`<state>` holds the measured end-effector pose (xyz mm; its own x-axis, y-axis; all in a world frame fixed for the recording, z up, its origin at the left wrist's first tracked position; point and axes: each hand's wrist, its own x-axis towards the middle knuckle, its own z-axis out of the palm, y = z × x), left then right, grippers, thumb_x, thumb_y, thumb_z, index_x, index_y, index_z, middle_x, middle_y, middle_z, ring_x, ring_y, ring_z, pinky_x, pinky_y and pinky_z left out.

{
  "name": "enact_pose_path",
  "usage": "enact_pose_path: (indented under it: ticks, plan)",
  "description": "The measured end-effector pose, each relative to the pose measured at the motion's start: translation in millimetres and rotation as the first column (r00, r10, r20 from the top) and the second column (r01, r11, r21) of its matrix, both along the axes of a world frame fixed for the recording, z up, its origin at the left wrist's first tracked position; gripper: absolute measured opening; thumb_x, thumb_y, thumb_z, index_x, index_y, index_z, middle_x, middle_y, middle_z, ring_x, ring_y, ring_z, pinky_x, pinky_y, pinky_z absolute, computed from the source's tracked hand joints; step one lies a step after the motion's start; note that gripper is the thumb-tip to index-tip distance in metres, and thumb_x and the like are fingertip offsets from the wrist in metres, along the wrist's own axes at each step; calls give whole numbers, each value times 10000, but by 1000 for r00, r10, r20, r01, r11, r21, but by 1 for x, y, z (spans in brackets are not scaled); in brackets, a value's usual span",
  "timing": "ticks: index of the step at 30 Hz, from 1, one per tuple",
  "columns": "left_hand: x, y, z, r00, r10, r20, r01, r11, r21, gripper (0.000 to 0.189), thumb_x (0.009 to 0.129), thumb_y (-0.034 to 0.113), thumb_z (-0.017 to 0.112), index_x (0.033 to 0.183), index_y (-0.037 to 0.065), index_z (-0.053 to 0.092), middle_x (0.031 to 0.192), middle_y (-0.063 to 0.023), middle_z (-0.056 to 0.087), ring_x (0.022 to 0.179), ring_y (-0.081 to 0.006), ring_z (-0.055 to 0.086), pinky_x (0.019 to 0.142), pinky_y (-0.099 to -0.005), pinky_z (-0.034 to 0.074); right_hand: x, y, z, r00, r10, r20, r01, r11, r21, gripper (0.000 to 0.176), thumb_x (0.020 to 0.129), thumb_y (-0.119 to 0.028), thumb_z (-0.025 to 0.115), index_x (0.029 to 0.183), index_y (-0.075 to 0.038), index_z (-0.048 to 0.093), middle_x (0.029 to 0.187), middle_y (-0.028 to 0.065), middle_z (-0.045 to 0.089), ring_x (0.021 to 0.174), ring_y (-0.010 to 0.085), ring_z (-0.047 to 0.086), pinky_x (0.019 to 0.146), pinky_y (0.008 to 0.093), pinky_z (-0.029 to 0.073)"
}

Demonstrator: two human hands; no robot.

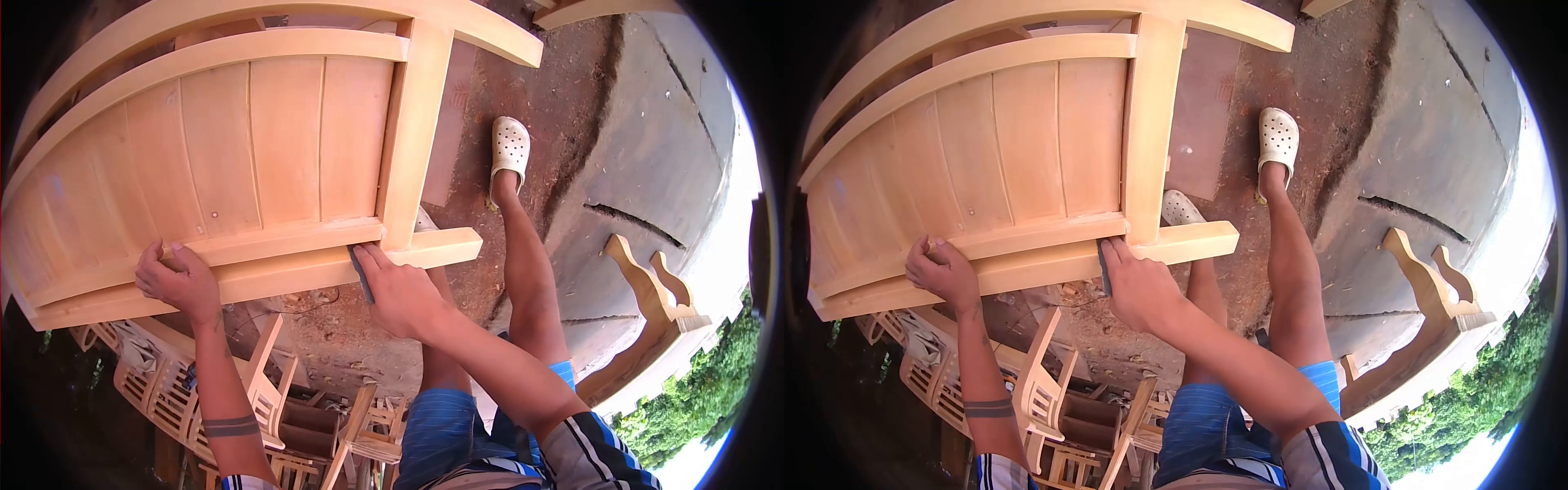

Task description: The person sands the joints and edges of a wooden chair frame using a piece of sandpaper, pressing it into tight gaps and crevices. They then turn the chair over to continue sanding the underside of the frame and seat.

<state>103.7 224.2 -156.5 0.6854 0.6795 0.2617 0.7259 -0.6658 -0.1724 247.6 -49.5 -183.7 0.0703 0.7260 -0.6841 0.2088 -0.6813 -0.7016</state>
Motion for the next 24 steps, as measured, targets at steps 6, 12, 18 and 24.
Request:
enact_pose_path:
  ticks: [6,12,18,24]
  plan:
    - [2,0,0,1000,4,15,-4,1000,-17,265,858,155,614,1090,37,560,1065,-119,557,1052,-321,479,935,-471,328,-2,-3,0,997,54,46,-56,998,36,749,744,-95,586,1417,57,296,1397,279,435,940,421,647,813,488,531]
    - [2,0,4,999,-11,37,13,999,-50,256,859,144,610,1085,39,549,1072,-116,558,1055,-318,476,944,-466,321,7,9,-2,995,90,-41,-92,993,-70,756,740,-83,573,1431,32,288,1392,268,444,945,419,641,819,499,522]
    - [2,-2,5,999,-1,33,3,998,-67,265,847,140,620,1082,44,542,1075,-114,555,1053,-319,473,947,-463,315,-1,5,-27,992,115,-54,-116,993,-22,751,718,-56,552,1417,36,293,1356,255,479,956,432,626,818,504,515]
    - [-1,-2,4,998,-40,56,43,998,-50,287,829,132,630,1089,56,535,1076,-112,552,1049,-320,469,943,-464,315,5,11,-10,988,127,-84,-133,988,-76,772,708,-32,544,1434,19,284,1390,259,449,1001,436,614,884,501,496]
